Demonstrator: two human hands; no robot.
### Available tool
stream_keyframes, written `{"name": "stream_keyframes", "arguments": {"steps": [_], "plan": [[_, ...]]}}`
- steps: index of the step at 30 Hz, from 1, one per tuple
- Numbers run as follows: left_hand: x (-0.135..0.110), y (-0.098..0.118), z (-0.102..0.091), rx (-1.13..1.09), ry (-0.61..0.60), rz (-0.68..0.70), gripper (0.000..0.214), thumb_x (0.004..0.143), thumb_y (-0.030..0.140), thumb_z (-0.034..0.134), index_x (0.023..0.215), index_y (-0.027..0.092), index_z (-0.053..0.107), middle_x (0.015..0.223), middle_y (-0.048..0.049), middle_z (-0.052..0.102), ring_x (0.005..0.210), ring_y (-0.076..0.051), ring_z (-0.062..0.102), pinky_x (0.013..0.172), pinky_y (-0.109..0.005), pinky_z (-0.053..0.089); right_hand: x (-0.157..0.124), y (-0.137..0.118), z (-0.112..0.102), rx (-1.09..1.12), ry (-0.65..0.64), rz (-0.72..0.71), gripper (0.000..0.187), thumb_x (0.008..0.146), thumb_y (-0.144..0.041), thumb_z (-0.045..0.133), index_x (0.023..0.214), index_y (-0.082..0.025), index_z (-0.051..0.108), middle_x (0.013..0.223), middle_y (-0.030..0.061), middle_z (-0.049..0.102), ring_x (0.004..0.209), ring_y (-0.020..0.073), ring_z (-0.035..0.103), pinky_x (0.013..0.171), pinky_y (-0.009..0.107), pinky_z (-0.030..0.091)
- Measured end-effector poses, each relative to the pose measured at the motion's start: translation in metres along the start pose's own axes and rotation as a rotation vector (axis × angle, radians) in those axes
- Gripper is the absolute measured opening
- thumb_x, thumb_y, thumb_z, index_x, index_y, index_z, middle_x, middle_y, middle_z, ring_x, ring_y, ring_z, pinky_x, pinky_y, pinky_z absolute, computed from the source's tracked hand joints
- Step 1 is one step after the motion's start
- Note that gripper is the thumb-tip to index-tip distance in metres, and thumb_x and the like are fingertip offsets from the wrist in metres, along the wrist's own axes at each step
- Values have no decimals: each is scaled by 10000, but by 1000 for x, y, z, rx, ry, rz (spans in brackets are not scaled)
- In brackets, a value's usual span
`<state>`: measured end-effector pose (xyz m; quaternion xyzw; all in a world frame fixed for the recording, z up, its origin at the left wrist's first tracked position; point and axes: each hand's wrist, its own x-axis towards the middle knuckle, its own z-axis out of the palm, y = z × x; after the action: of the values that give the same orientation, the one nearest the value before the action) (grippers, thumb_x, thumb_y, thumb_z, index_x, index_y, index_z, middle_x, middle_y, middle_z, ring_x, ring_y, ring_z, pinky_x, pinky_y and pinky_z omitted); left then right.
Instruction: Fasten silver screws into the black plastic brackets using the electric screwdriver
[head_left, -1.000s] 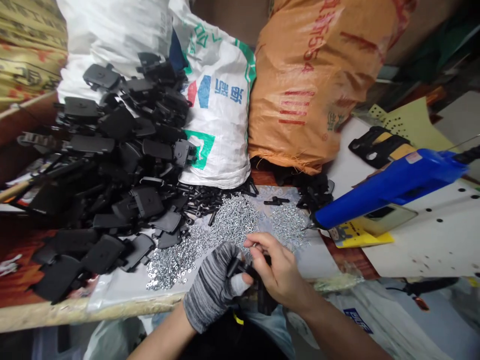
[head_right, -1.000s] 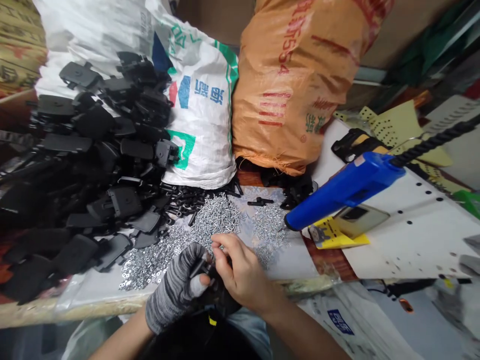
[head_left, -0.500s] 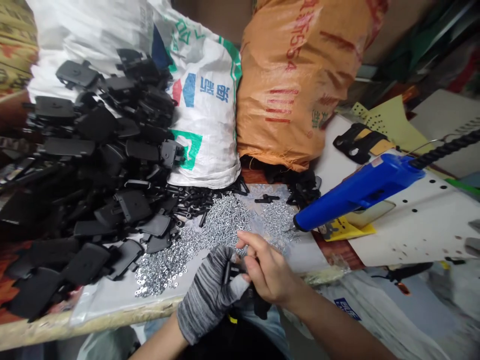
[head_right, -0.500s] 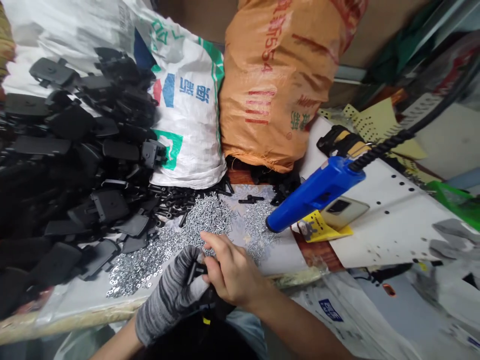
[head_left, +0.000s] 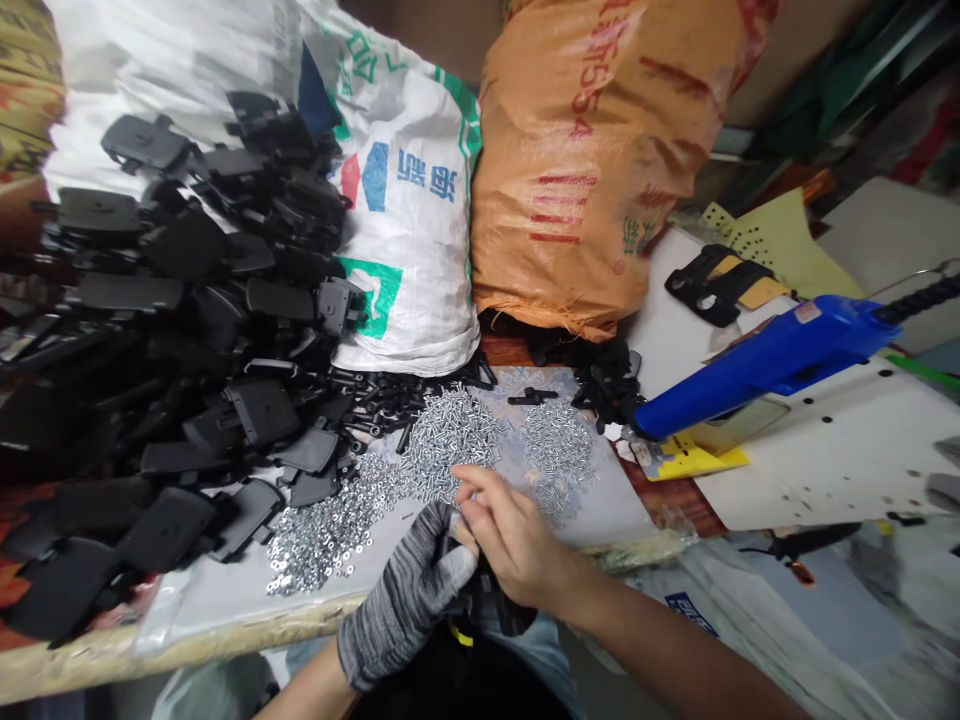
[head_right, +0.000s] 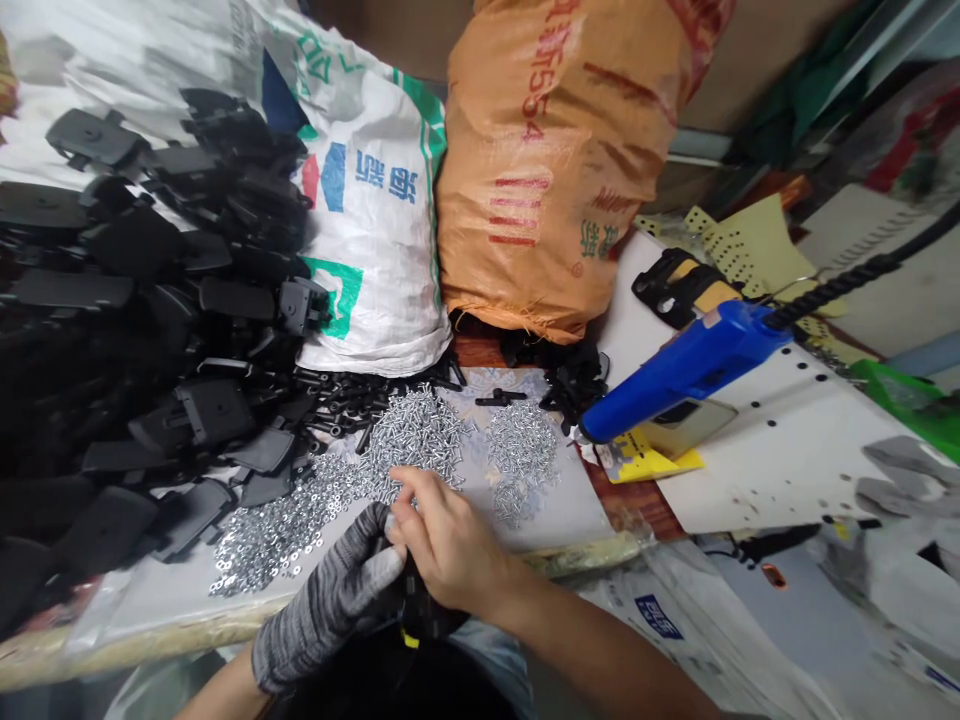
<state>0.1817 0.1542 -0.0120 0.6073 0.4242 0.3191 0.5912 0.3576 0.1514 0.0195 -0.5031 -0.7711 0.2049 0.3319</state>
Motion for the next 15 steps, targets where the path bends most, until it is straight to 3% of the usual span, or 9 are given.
{"name": "stream_keyframes", "arguments": {"steps": [2,4,7,10,12,15], "plan": [[-2,-1,1,10,15,5,365,906,490,610,1154,230,671,1226,-79,695,1148,-259,621,1084,-413,459,0,0,3,16,-38,27,330,1040,-223,363,1323,-198,530,1094,90,692,862,172,707,799,304,603],[-2,1,2,29,14,8,346,919,487,589,1140,230,659,1214,-73,686,1145,-254,607,1096,-409,435,-2,-1,9,-26,11,8,322,1035,-227,379,1309,-200,545,1100,102,687,867,187,698,786,319,595],[1,7,-1,13,-17,15,306,945,495,550,1009,207,633,1065,-59,676,1010,-230,607,1009,-381,470,-5,-2,14,89,182,-47,285,1034,-215,379,1249,-204,565,1004,81,682,899,183,669,813,320,576],[5,17,-9,4,-95,3,321,954,499,531,891,190,595,903,-30,621,873,-193,571,890,-337,492,4,11,7,202,173,-86,276,1043,-241,352,1132,-208,612,966,63,682,931,178,656,829,321,561],[6,23,-16,10,-117,-35,339,960,504,508,884,183,586,891,-29,597,873,-189,563,879,-333,481,18,33,-4,35,67,43,325,1050,-237,319,1105,-205,638,1055,75,702,1012,183,658,882,326,545],[4,26,-24,0,-111,-75,339,936,508,551,1027,182,581,982,-51,626,949,-212,595,929,-359,468,44,74,-20,-401,-62,358,313,998,-161,391,1185,-149,642,1173,129,700,1126,227,637,1005,362,480]]}}
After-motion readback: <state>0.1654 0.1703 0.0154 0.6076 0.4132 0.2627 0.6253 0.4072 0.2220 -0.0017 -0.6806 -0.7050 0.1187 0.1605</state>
